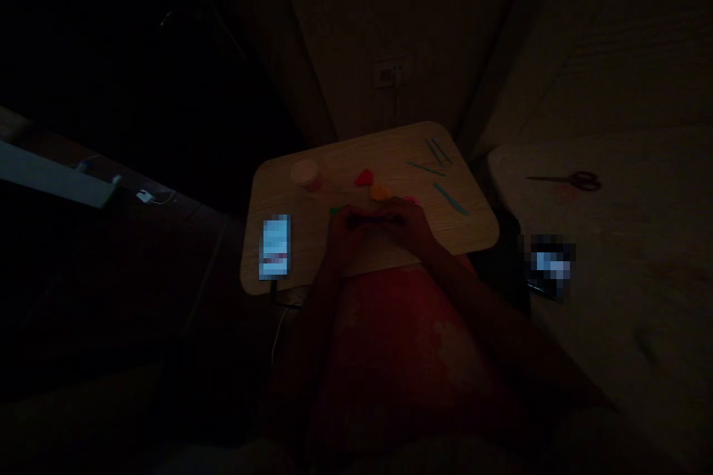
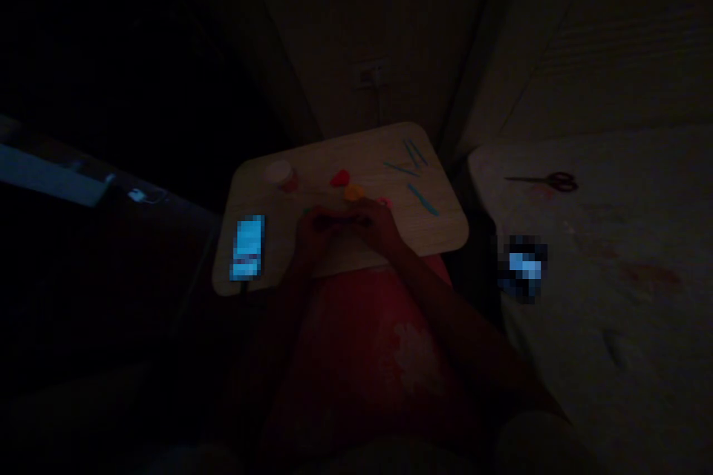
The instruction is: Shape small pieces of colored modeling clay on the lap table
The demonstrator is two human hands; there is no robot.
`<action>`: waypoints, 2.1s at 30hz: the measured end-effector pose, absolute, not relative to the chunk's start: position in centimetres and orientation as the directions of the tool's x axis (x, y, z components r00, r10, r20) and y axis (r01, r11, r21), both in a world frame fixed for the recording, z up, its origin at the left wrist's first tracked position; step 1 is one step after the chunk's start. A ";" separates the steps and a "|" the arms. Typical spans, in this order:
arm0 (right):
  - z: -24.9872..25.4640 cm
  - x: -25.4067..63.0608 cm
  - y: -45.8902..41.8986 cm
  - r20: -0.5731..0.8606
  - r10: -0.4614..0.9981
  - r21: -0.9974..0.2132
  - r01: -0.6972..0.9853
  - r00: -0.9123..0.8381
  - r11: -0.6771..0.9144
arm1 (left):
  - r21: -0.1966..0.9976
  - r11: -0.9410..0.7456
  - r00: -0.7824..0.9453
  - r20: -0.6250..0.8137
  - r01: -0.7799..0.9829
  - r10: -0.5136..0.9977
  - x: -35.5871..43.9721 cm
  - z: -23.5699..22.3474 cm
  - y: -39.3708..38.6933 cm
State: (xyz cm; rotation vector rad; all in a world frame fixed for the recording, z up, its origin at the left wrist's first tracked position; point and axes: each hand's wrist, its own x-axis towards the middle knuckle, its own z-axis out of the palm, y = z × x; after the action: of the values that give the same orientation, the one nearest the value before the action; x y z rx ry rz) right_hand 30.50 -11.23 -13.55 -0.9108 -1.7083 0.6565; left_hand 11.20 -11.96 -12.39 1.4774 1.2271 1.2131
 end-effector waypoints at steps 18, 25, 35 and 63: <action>-12.3 30.3 -11.6 0.494 0.843 -0.809 0.242 -0.213 0.536 | 0.892 -0.230 0.103 0.206 0.389 0.973 11.4 -12.1 -12.4; -12.6 29.9 -11.7 0.472 0.854 -0.799 0.303 -0.221 0.520 | 0.836 -0.282 0.137 0.247 0.470 0.959 11.5 -12.2 -12.3; -12.4 30.3 -11.6 0.438 0.893 -0.856 0.256 -0.106 0.450 | 0.783 -0.362 0.166 0.324 0.506 0.932 12.4 -11.6 -13.0; -12.0 30.3 -11.6 0.311 0.891 -0.912 0.160 -0.331 0.377 | 0.863 -0.352 0.204 0.295 0.362 0.933 11.8 -11.4 -12.9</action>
State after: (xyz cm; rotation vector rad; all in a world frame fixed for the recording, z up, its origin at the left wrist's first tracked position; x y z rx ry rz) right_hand 30.32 -11.64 -12.04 -0.9286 -1.7445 1.0275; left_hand 11.78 -12.89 -11.36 1.8308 1.2065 1.1225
